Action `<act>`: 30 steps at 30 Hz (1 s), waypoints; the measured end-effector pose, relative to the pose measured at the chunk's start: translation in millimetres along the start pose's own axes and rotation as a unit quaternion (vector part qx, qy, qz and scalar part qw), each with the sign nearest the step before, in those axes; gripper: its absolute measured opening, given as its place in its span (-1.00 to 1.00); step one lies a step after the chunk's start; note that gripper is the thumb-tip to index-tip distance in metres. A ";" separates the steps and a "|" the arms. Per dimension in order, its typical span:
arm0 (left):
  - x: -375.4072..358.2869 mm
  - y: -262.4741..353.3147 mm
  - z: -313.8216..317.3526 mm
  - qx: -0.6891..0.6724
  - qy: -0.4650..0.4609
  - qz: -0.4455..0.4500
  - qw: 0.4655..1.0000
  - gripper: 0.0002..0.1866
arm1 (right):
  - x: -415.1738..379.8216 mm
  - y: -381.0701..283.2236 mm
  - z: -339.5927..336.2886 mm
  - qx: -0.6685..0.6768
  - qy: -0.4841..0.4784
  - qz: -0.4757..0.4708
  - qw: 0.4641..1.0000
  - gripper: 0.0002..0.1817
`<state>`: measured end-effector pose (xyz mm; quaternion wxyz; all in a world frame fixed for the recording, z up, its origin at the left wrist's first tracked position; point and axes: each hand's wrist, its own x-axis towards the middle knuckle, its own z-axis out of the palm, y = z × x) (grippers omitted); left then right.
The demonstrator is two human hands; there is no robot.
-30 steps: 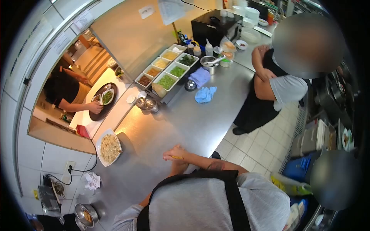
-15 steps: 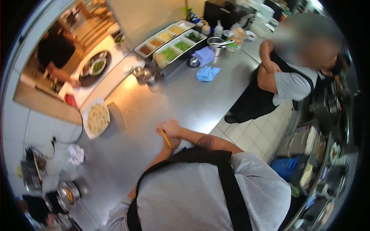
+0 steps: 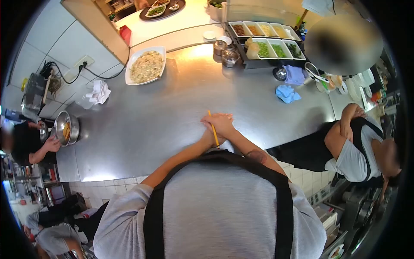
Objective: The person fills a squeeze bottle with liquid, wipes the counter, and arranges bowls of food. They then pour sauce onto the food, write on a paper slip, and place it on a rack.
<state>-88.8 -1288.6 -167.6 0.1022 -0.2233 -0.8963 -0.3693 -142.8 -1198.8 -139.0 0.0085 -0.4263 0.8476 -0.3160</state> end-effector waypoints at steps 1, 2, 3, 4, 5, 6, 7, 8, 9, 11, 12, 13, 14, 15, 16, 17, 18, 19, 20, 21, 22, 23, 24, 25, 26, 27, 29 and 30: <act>0.1 2.0 1.9 -0.011 0.007 0.001 1.000 -0.42 | -0.1 0.1 0.3 0.026 -0.003 -0.010 1.000 -0.84; 0.4 2.8 2.4 -0.020 0.012 0.000 1.000 -0.42 | 1.4 -6.6 -10.9 0.050 -0.004 -0.017 0.999 -0.84; 1.1 3.3 2.7 -0.026 0.016 0.001 1.000 -0.42 | 1.6 -11.1 -19.2 0.073 -0.006 -0.023 0.997 -0.83; 1.0 3.8 3.1 -0.032 0.019 0.000 0.999 -0.42 | 0.6 -12.7 -22.4 0.081 -0.009 -0.017 0.997 -0.83; 0.6 3.5 2.6 -0.036 0.023 -0.001 0.999 -0.43 | 0.7 -13.5 -25.0 0.089 -0.012 -0.013 0.996 -0.83; 1.1 3.7 2.2 -0.041 0.027 -0.002 0.999 -0.43 | 2.0 -13.0 -26.7 0.096 -0.015 -0.009 0.995 -0.83; 0.5 3.6 1.1 -0.046 0.029 -0.004 0.999 -0.43 | 3.0 -11.6 -26.7 0.117 -0.009 -0.006 0.993 -0.83; 0.4 3.6 1.2 -0.052 0.032 -0.006 0.998 -0.43 | 4.1 -11.4 -26.0 0.139 -0.005 -0.004 0.990 -0.83; -0.9 3.9 0.7 -0.056 0.036 -0.007 0.998 -0.43 | 5.0 -12.0 -24.9 0.162 0.000 -0.001 0.987 -0.83; -1.3 3.2 -0.7 -0.068 0.040 -0.008 0.997 -0.44 | 6.2 -15.0 -25.6 0.134 -0.010 -0.011 0.991 -0.84; -1.3 3.3 -0.9 -0.071 0.044 -0.007 0.997 -0.44 | 6.6 -16.2 -26.5 0.120 -0.016 -0.016 0.993 -0.85; -1.5 3.0 -1.3 -0.079 0.047 -0.008 0.996 -0.44 | 6.2 -15.0 -25.4 0.121 -0.017 -0.010 0.992 -0.82; -2.0 2.7 -0.9 -0.084 0.049 -0.009 0.995 -0.44 | 6.0 -14.7 -25.2 0.123 -0.017 -0.005 0.992 -0.79; -2.8 2.2 -0.9 -0.083 0.048 -0.013 0.995 -0.45 | 5.7 -15.1 -24.4 0.124 -0.018 0.001 0.992 -0.75; -3.1 2.7 0.2 -0.085 0.046 -0.015 0.995 -0.45 | 3.9 -16.9 -22.7 0.166 0.016 0.023 0.986 -0.65; -2.8 4.0 -0.7 -0.073 0.037 -0.023 0.996 -0.46 | 2.6 -23.2 -26.0 0.206 0.050 0.045 0.976 -0.55; -2.6 5.6 -1.6 -0.068 0.042 -0.024 0.997 -0.47 | 1.0 -28.5 -30.7 0.245 0.085 0.066 0.964 -0.45; -2.0 7.4 -2.4 -0.062 0.047 -0.024 0.997 -0.49 | 0.0 -31.9 -37.4 0.229 0.098 0.073 0.966 -0.37; -0.5 11.6 -6.0 -0.056 0.053 -0.025 0.997 -0.51 | -1.0 -34.9 -45.2 0.214 0.112 0.080 0.967 -0.29; 1.1 15.5 -10.4 -0.050 0.059 -0.024 0.997 -0.52 | -1.7 -36.6 -52.0 0.198 0.125 0.086 0.968 -0.21; 2.4 18.7 -15.0 -0.043 0.065 -0.024 0.997 -0.54 | -3.2 -35.4 -58.0 0.203 0.137 0.111 0.963 -0.18; 2.8 19.4 -17.2 -0.037 0.072 -0.024 0.996 -0.55 | -5.7 -32.5 -64.8 0.208 0.149 0.137 0.957 -0.15; 0.8 14.9 -15.5 -0.069 0.077 -0.033 0.994 -0.56 | -7.5 -30.8 -72.0 0.212 0.159 0.161 0.951 -0.12; -2.8 6.6 -12.4 -0.100 0.084 -0.042 0.991 -0.56 | -8.8 -31.3 -78.7 0.216 0.186 0.144 0.948 -0.12; -3.2 4.9 -15.3 -0.131 0.091 -0.051 0.986 -0.57 | -10.4 -34.0 -86.2 0.220 0.211 0.126 0.944 -0.12; -4.2 3.9 -18.2 -0.164 0.082 -0.107 0.977 -0.58 | -12.5 -36.8 -92.3 0.225 0.237 0.110 0.939 -0.12; -6.5 7.2 -26.9 -0.229 0.060 -0.218 0.947 -0.60 | -20.1 -41.5 -101.3 0.231 0.253 0.125 0.931 -0.13; -2.7 18.2 -39.0 -0.273 0.063 -0.218 0.935 -0.61 | -24.4 -43.7 -103.2 0.234 0.261 0.133 0.927 -0.13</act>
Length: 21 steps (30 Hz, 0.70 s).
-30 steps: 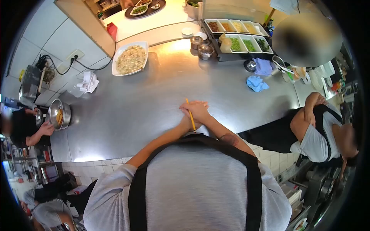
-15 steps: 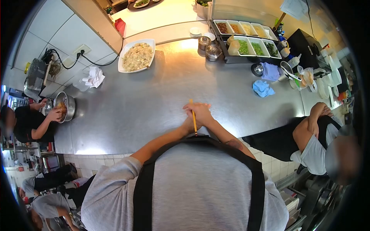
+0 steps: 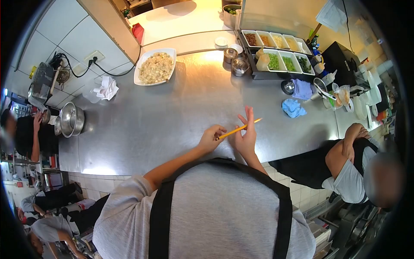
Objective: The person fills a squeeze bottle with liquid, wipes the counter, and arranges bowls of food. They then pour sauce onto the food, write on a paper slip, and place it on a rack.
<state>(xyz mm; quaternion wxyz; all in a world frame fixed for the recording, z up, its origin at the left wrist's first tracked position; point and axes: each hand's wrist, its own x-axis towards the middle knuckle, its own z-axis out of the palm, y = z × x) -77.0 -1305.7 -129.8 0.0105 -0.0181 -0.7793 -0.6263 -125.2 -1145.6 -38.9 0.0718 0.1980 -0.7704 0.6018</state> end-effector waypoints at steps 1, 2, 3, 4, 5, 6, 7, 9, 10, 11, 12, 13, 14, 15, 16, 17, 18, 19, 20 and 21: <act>-1.0 17.0 -3.8 -0.045 -0.006 -0.003 0.999 -0.61 | -4.0 -1.1 -1.8 -0.002 0.010 0.011 1.000 -0.13; 0.6 37.4 -7.7 -0.089 -0.012 -0.003 0.996 -0.61 | -6.5 -1.8 -4.2 -0.005 0.019 0.019 1.000 -0.14; 2.1 55.3 -11.5 -0.109 -0.031 -0.009 0.994 -0.61 | -6.9 -2.1 -6.8 -0.008 0.027 0.027 0.999 -0.14; -2.8 71.6 -14.8 -0.129 -0.048 -0.019 0.990 -0.60 | -10.4 -2.9 -9.8 -0.022 0.025 0.039 0.999 -0.14; -7.1 83.0 -18.4 -0.147 -0.063 -0.030 0.987 -0.59 | -12.7 -3.6 -12.4 -0.034 0.022 0.050 0.998 -0.14; -8.3 90.0 -19.5 -0.150 -0.062 -0.015 0.987 -0.62 | -14.3 -3.9 -12.8 -0.044 0.019 0.061 0.997 -0.14; -6.9 95.5 -17.7 -0.152 -0.064 0.001 0.986 -0.66 | -16.0 -2.5 -12.8 -0.037 0.009 0.070 0.997 -0.15; -8.6 107.1 -17.1 -0.124 -0.054 0.019 0.991 -0.74 | -22.5 -0.8 -14.7 -0.026 -0.005 0.093 0.995 -0.17; -6.7 113.7 -17.3 -0.093 -0.039 0.026 0.995 -0.79 | -23.6 -1.2 -15.8 -0.021 -0.019 0.101 0.994 -0.19; -5.3 118.9 -16.0 -0.064 -0.025 0.033 0.997 -0.84 | -25.2 -3.7 -18.0 -0.017 -0.033 0.110 0.993 -0.22; -4.5 122.9 -14.5 -0.092 0.002 0.037 0.995 -0.88 | -27.1 -7.3 -19.9 -0.013 -0.048 0.120 0.991 -0.25; -2.9 126.7 -13.6 -0.120 0.030 0.042 0.991 -0.92 | -27.7 -12.6 -21.0 -0.009 -0.041 0.133 0.990 -0.28; -1.2 129.6 -13.9 -0.148 0.059 0.046 0.986 -0.95 | -26.9 -21.3 -21.3 -0.006 -0.035 0.145 0.989 -0.31; 0.6 131.6 -16.0 -0.150 0.079 0.057 0.984 -0.94 | -26.8 -26.0 -21.3 -0.001 -0.028 0.157 0.987 -0.34; 0.9 132.9 -18.8 -0.154 0.100 0.067 0.981 -0.93 | -29.6 -23.4 -23.1 0.006 -0.047 0.183 0.982 -0.41; 1.6 134.3 -21.9 -0.157 0.120 0.077 0.977 -0.91 | -30.8 -18.3 -27.2 0.013 -0.066 0.208 0.976 -0.49; 1.9 135.6 -26.0 -0.147 0.128 0.077 0.978 -0.90 | -31.1 -15.2 -31.8 0.019 -0.084 0.231 0.969 -0.55; 1.5 136.5 -31.5 -0.137 0.136 0.077 0.978 -0.90 | -33.2 -14.3 -36.6 0.038 -0.116 0.221 0.968 -0.61; 0.8 138.3 -37.1 -0.126 0.145 0.076 0.979 -0.89 | -36.2 -17.6 -40.5 0.057 -0.148 0.211 0.965 -0.66; 1.7 141.3 -41.9 -0.120 0.141 0.077 0.980 -0.88 | -37.9 -21.9 -43.0 0.076 -0.179 0.199 0.960 -0.70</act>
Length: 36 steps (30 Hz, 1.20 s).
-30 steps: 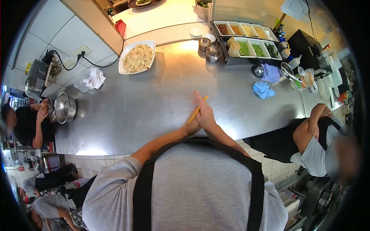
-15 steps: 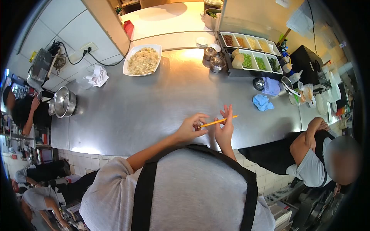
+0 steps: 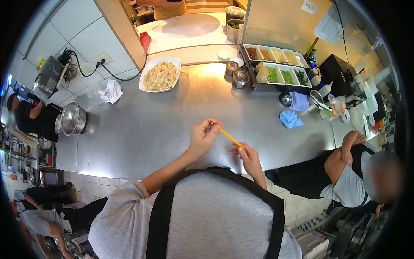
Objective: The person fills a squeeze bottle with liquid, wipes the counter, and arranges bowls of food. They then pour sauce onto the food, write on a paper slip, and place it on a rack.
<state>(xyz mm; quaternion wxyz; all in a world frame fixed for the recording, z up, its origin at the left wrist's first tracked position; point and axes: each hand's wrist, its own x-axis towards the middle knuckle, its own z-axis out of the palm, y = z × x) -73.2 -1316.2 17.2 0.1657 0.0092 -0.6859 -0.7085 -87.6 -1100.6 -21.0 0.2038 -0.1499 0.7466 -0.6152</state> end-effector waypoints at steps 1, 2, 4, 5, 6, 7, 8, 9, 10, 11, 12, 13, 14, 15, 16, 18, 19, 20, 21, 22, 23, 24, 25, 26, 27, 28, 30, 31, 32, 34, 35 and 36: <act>1.5 4.8 -2.7 0.006 -0.005 -0.001 1.000 -0.87 | -7.5 -5.0 0.0 0.011 -0.038 -0.007 0.999 -0.76; 1.2 8.0 -5.1 0.010 -0.010 -0.003 1.000 -0.86 | -12.4 -8.9 2.0 0.018 -0.076 -0.017 0.997 -0.76; -0.4 9.8 -10.4 0.012 -0.033 -0.008 0.999 -0.84 | -19.9 -15.9 6.0 0.031 -0.149 -0.037 0.988 -0.75; -0.4 10.4 -11.9 0.013 -0.045 -0.009 0.999 -0.83 | -21.1 -26.9 9.2 -0.013 -0.167 -0.062 0.984 -0.66; -1.0 8.2 -12.3 0.015 -0.032 -0.003 0.999 -0.81 | -21.4 -27.2 11.2 -0.012 -0.163 -0.054 0.985 -0.67; -1.8 4.2 -12.3 0.018 -0.020 0.003 1.000 -0.79 | -21.8 -26.7 12.4 -0.011 -0.159 -0.047 0.986 -0.68; -1.4 3.4 -11.9 0.020 -0.007 0.010 1.000 -0.78 | -21.5 -26.9 12.5 -0.010 -0.154 -0.041 0.987 -0.69; -1.2 4.1 -12.6 0.022 -0.009 0.009 1.000 -0.78 | -21.9 -29.9 12.1 -0.005 -0.134 -0.041 0.990 -0.70; -1.8 6.3 -14.1 0.024 -0.010 0.008 1.000 -0.78 | -23.3 -34.6 11.9 0.002 -0.115 -0.040 0.993 -0.72; -1.3 9.6 -15.3 0.026 -0.012 0.007 1.000 -0.78 | -23.3 -37.7 11.4 0.009 -0.096 -0.041 0.994 -0.73; -0.2 13.2 -16.2 0.029 -0.014 0.019 0.999 -0.77 | -22.0 -38.2 11.0 -0.008 -0.100 -0.054 0.994 -0.73; 0.3 17.1 -16.7 0.031 -0.017 0.030 0.999 -0.75 | -21.1 -37.7 10.7 -0.025 -0.103 -0.066 0.992 -0.73; 0.6 20.6 -17.4 0.033 -0.020 0.042 0.998 -0.73 | -20.3 -36.6 10.5 -0.041 -0.107 -0.079 0.990 -0.73; 1.9 23.6 -19.1 0.041 -0.021 0.054 0.997 -0.71 | -18.5 -34.6 11.7 -0.053 -0.105 -0.108 0.987 -0.73; 2.8 26.5 -21.2 0.049 -0.022 0.065 0.996 -0.69 | -17.1 -31.8 14.5 -0.064 -0.104 -0.137 0.983 -0.73; 3.4 33.9 -21.2 0.062 -0.022 0.086 0.994 -0.66 | -16.9 -33.4 16.9 -0.077 -0.108 -0.150 0.980 -0.73; 3.3 39.5 -20.7 0.067 -0.022 0.096 0.993 -0.65 | -18.1 -37.7 17.1 -0.078 -0.111 -0.135 0.981 -0.73; 3.5 42.6 -20.8 0.072 -0.022 0.106 0.991 -0.63 | -18.5 -40.4 17.4 -0.079 -0.115 -0.120 0.983 -0.73; 3.5 43.3 -21.8 0.081 -0.024 0.122 0.989 -0.63 | -18.0 -38.4 17.8 -0.083 -0.113 -0.130 0.982 -0.74; 2.9 43.9 -23.5 0.089 -0.026 0.138 0.986 -0.63 | -17.5 -34.2 18.1 -0.086 -0.111 -0.141 0.980 -0.75; 2.5 44.5 -25.3 0.098 -0.027 0.153 0.983 -0.62 | -17.1 -32.5 18.2 -0.089 -0.109 -0.151 0.978 -0.76; 2.4 45.4 -27.4 0.119 -0.028 0.170 0.978 -0.62 | -17.3 -32.9 17.5 -0.086 -0.117 -0.143 0.979 -0.78; 2.5 46.7 -29.6 0.139 -0.029 0.186 0.972 -0.61 | -17.8 -35.5 16.4 -0.082 -0.126 -0.136 0.979 -0.79; 3.0 48.2 -30.7 0.160 -0.029 0.202 0.966 -0.61 | -18.4 -37.9 15.6 -0.079 -0.135 -0.128 0.979 -0.81; 3.8 50.6 -30.8 0.160 -0.033 0.212 0.964 -0.62 | -19.1 -39.9 15.4 -0.076 -0.131 -0.132 0.980 -0.81; 5.3 53.4 -30.8 0.160 -0.037 0.223 0.961 -0.63 | -19.6 -41.6 15.2 -0.073 -0.126 -0.137 0.980 -0.81; 7.0 55.3 -31.9 0.176 -0.041 0.239 0.954 -0.65 | -20.0 -41.1 15.0 -0.068 -0.116 -0.138 0.981 -0.82; 7.6 55.5 -33.2 0.191 -0.041 0.244 0.950 -0.66 | -20.1 -39.1 14.7 -0.066 -0.110 -0.134 0.983 -0.82; 7.5 55.7 -33.9 0.207 -0.040 0.249 0.945 -0.67 | -20.1 -37.9 14.4 -0.064 -0.105 -0.131 0.984 -0.82; 5.7 56.6 -30.4 0.209 -0.009 0.230 0.950 -0.66 | -19.7 -37.5 14.0 -0.079 -0.102 -0.125 0.984 -0.82; 5.0 57.3 -29.0 0.210 0.006 0.220 0.953 -0.66 | -19.6 -37.4 14.0 -0.086 -0.100 -0.121 0.984 -0.82; 5.1 58.7 -29.0 0.214 0.009 0.214 0.953 -0.66 | -19.4 -38.7 14.3 -0.089 -0.102 -0.119 0.984 -0.83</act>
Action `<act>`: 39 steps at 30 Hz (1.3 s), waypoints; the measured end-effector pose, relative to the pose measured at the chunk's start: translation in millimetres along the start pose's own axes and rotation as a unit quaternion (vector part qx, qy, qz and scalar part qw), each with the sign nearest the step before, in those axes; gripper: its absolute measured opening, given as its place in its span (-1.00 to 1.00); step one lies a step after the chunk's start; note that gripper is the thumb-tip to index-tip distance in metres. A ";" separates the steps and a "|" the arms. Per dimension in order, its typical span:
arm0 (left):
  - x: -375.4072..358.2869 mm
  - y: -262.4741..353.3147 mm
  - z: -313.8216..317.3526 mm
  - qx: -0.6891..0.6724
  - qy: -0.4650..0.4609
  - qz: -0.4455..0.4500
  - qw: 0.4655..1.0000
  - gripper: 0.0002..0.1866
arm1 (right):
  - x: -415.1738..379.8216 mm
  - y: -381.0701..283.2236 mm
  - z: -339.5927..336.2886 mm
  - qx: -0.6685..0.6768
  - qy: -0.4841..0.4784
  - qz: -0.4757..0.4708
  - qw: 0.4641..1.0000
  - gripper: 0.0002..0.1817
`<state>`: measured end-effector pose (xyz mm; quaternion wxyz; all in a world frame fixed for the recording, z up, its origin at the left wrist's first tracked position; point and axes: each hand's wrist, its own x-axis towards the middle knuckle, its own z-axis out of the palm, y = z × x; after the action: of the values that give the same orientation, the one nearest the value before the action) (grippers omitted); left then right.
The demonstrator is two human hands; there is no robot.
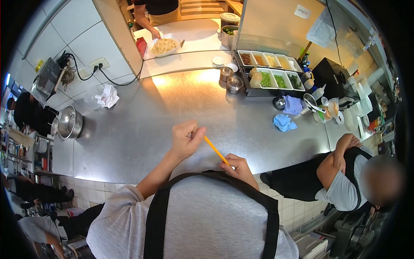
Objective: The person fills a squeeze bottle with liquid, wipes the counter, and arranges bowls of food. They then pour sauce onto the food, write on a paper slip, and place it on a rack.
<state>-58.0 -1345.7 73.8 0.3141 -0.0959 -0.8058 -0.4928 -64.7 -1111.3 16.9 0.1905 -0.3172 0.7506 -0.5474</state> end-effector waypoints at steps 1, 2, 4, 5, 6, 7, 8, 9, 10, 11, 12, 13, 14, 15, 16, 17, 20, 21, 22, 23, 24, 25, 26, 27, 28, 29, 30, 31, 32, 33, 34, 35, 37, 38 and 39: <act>0.8 1.2 -0.5 0.005 0.001 -0.006 1.000 -0.66 | 0.6 -2.3 -0.2 -0.002 -0.003 0.003 1.000 -0.83; 1.2 1.6 -0.9 0.009 0.002 -0.012 1.000 -0.66 | 1.1 -3.8 -0.2 -0.004 -0.005 0.005 1.000 -0.84; 0.0 -2.6 -1.9 0.006 -0.002 -0.006 1.000 -0.67 | 1.4 -4.8 0.2 0.005 -0.012 -0.002 1.000 -0.85; -0.2 -5.1 -1.8 0.005 -0.003 -0.002 1.000 -0.68 | 1.8 -4.7 -0.2 0.009 -0.015 -0.006 1.000 -0.86; -0.6 -6.5 -1.3 0.003 -0.002 -0.006 1.000 -0.70 | 2.1 -4.1 -0.6 0.011 -0.017 -0.008 1.000 -0.87; -1.6 -7.3 -0.8 0.001 -0.001 -0.011 1.000 -0.71 | 2.3 -3.3 -1.1 0.013 -0.019 -0.010 1.000 -0.87; -2.2 -7.5 -0.4 -0.002 0.001 -0.016 1.000 -0.73 | 2.7 -2.9 -1.6 0.014 -0.022 -0.012 1.000 -0.88; -2.2 -7.4 -0.2 -0.013 0.002 -0.018 1.000 -0.75 | 3.3 -3.6 -1.7 0.019 -0.016 -0.019 1.000 -0.87; -2.3 -7.2 0.1 -0.023 0.003 -0.020 1.000 -0.77 | 4.0 -4.7 -1.5 0.024 -0.011 -0.026 0.999 -0.85; -2.1 -7.2 0.3 -0.034 0.004 -0.023 0.999 -0.79 | 4.7 -5.4 -1.3 0.029 -0.007 -0.033 0.999 -0.84; -1.1 -6.3 0.2 -0.033 0.008 -0.024 0.999 -0.80 | 4.9 -3.3 -1.2 0.041 -0.006 -0.022 0.999 -0.83; 0.1 -4.6 -0.2 -0.032 0.013 -0.025 0.999 -0.81 | 4.7 1.0 -0.8 0.054 -0.007 -0.011 0.998 -0.82; 0.8 -3.5 -0.7 -0.030 0.019 -0.026 0.999 -0.82 | 4.6 3.3 -0.9 0.066 -0.008 -0.001 0.998 -0.82; 1.3 -3.4 -1.1 -0.028 0.026 -0.019 0.999 -0.82 | 5.0 2.7 -1.5 0.055 0.003 -0.019 0.998 -0.81; 2.2 -3.3 -1.9 -0.024 0.034 -0.011 0.999 -0.82 | 6.1 1.6 -2.1 0.046 0.014 -0.038 0.998 -0.80; 3.6 -3.1 -3.7 -0.019 0.041 -0.002 0.999 -0.83 | 7.5 0.6 -2.1 0.037 0.024 -0.059 0.997 -0.79; 0.9 -7.4 -8.7 0.010 0.039 0.000 0.999 -0.83 | 8.3 1.0 -1.9 0.042 0.021 -0.058 0.997 -0.79; 0.9 -7.3 -11.0 0.011 0.037 -0.004 0.999 -0.83 | 8.5 0.7 -1.6 0.031 0.017 -0.063 0.997 -0.81; 0.9 -7.0 -12.4 0.011 0.034 -0.008 0.999 -0.82 | 8.1 0.4 -1.6 0.020 0.015 -0.066 0.998 -0.82; 1.2 -6.7 -12.9 0.009 0.030 -0.013 0.999 -0.81 | 8.3 0.0 -1.9 0.008 0.013 -0.068 0.998 -0.84; 1.4 -7.4 -12.8 0.006 0.032 -0.013 0.999 -0.80 | 9.1 -0.4 -1.5 0.008 0.023 -0.075 0.997 -0.86; 1.1 -8.5 -12.3 0.001 0.034 -0.013 0.999 -0.78 | 9.4 -0.7 -0.6 0.007 0.034 -0.081 0.996 -0.89; 1.0 -9.0 -11.8 -0.003 0.035 -0.013 0.999 -0.77 | 9.1 -0.7 0.0 0.006 0.044 -0.086 0.995 -0.91; 1.3 -8.7 -11.5 0.001 0.033 -0.015 0.999 -0.76 | 8.7 -1.0 -0.1 0.000 0.057 -0.087 0.995 -0.92; 1.4 -8.3 -11.2 0.004 0.032 -0.017 0.999 -0.75 | 8.7 -1.6 -0.3 -0.006 0.070 -0.088 0.994 -0.93; 1.6 -7.9 -10.9 0.008 0.030 -0.018 0.999 -0.73 | 8.6 -2.1 -0.6 -0.012 0.083 -0.089 0.992 -0.92; 1.9 -7.5 -10.6 0.012 0.029 -0.016 0.999 -0.73 | 8.4 -2.2 -0.9 -0.010 0.085 -0.089 0.992 -0.92; 2.6 -7.1 -10.2 0.016 0.027 -0.012 0.999 -0.72 | 8.2 -2.1 -1.7 -0.009 0.087 -0.088 0.992 -0.92; 3.4 -7.0 -9.6 0.020 0.026 -0.009 0.999 -0.71 | 8.1 -2.1 -2.3 -0.007 0.089 -0.088 0.992 -0.92; 3.7 -6.9 -9.1 0.019 0.023 -0.008 1.000 -0.71 | 7.7 -1.9 -2.3 -0.006 0.091 -0.085 0.992 -0.92; 3.6 -6.9 -8.7 0.018 0.021 -0.007 1.000 -0.71 | 7.4 -1.5 -2.1 -0.006 0.092 -0.081 0.992 -0.92; 3.7 -6.9 -8.6 0.017 0.019 -0.006 1.000 -0.70 | 7.1 -1.4 -1.8 -0.005 0.093 -0.078 0.993 -0.92; 4.0 -7.2 -8.6 0.019 0.018 -0.004 1.000 -0.69 | 6.7 -2.4 -1.6 -0.002 0.088 -0.069 0.994 -0.92; 4.0 -7.4 -8.8 0.021 0.017 -0.004 1.000 -0.69 | 6.5 -3.0 -1.7 0.000 0.086 -0.064 0.994 -0.92; 3.5 -8.3 -8.9 0.020 0.021 -0.003 1.000 -0.70 | 6.7 -3.5 -2.0 0.006 0.079 -0.067 0.995 -0.93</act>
<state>-60.9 -1358.0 72.6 0.3318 -0.0767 -0.8089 -0.4793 -70.0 -1115.2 21.3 0.0956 -0.3216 0.7370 -0.5868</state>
